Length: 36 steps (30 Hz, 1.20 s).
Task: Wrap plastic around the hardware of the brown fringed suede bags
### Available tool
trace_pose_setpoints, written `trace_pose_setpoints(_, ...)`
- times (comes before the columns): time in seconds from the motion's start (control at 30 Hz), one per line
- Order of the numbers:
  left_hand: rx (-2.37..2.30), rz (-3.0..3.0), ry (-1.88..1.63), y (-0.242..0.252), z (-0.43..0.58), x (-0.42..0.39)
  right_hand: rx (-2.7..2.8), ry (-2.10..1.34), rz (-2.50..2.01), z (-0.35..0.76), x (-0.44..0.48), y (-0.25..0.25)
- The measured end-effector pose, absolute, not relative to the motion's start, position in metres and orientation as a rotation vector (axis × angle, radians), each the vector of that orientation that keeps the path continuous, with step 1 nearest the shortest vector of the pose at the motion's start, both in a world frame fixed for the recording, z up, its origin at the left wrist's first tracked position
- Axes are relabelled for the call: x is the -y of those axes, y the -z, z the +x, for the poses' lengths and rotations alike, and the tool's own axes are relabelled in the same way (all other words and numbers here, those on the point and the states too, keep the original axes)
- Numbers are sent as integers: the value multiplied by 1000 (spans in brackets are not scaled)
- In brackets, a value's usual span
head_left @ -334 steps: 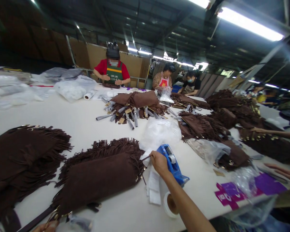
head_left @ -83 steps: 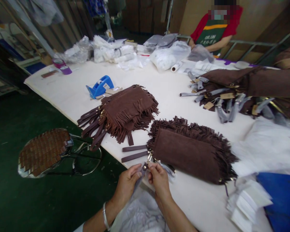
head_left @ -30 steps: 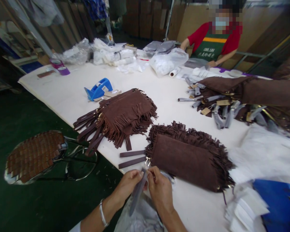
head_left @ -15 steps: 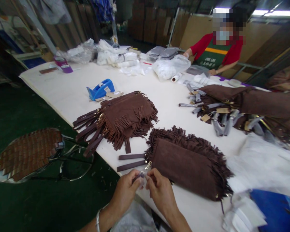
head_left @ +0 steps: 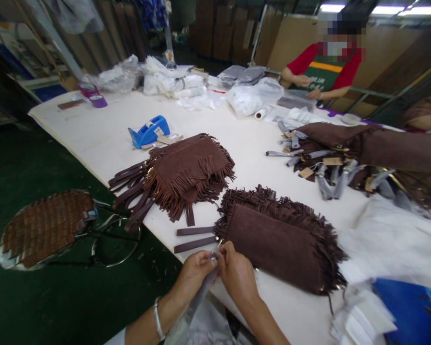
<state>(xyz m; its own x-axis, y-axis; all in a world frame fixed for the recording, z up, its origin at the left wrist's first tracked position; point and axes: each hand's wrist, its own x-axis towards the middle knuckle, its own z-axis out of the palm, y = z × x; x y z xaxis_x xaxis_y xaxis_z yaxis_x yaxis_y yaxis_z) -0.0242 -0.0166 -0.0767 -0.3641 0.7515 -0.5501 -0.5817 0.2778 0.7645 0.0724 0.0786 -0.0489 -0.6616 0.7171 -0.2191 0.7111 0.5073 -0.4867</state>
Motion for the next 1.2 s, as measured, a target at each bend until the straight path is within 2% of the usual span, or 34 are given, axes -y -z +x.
trace_pose_setpoints(0.17, -1438, 221, -1416, 88, -28, 19, 2884, -616, -1217, 71, -97, 29)
trace_pose_setpoints(0.37, -1517, 333, -1366, 77, -41, 25, 3055, -558, -1050, 66, -115, 21)
trace_pose_setpoints(0.7, -1563, 327, -1359, 74, -42, 20, 3074, -813, -813, 63, -128, 22)
trace_pose_setpoints(0.9, -1655, 443, -1328, 68, -40, 18, 3008, -725, -916, 66, -133, 30)
trace_pose_setpoints(1.2, -1970, 724, -1188, 68, -42, 15, 3001, -800, -835, 67, -138, 27)
